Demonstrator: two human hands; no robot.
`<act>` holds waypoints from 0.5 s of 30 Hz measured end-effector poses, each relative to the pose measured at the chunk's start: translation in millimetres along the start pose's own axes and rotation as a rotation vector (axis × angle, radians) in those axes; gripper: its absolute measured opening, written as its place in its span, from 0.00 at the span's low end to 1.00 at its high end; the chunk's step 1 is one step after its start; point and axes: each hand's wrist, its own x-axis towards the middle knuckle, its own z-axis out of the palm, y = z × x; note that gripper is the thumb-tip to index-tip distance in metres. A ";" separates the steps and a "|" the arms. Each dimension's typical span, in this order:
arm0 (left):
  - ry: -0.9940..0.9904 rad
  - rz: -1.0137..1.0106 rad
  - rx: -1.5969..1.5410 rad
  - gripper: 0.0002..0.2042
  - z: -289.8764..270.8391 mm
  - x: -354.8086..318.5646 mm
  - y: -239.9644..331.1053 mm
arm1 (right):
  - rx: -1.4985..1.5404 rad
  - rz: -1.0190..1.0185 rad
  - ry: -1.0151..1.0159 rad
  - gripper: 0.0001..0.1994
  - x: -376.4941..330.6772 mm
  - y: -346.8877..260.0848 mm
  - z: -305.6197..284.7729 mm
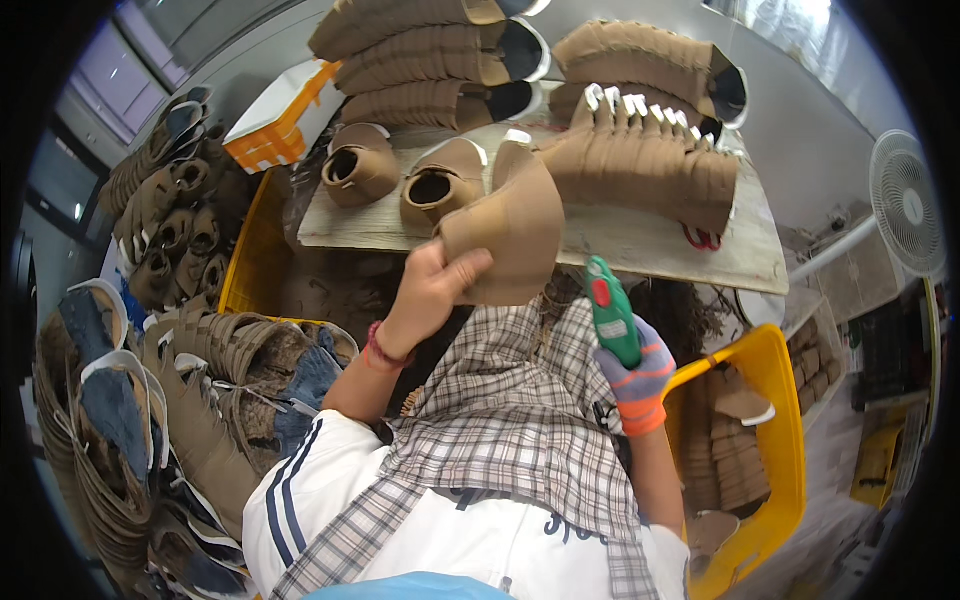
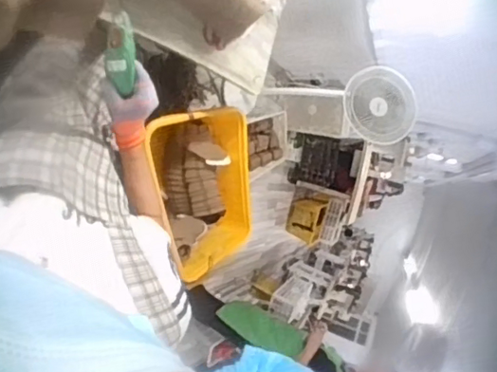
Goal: The person sits on the floor and uses a green handheld electric trimmer to smooth the edges of brown shoe uppers. They then switch to scissors to trim the interior lining of the shoe parts. Finished pieces are placed on a nearby table.
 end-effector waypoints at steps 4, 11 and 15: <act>0.041 0.345 1.051 0.09 -22.8 -11.3 26.0 | -0.088 0.033 0.068 0.24 -17.5 23.8 -23.2; 0.050 0.190 1.390 0.08 -93.2 83.8 -71.7 | -0.098 0.087 0.032 0.21 -23.9 25.3 -23.7; 0.261 0.214 1.331 0.12 -113.6 116.6 -146.1 | -0.117 0.133 0.041 0.21 -26.6 28.7 -22.5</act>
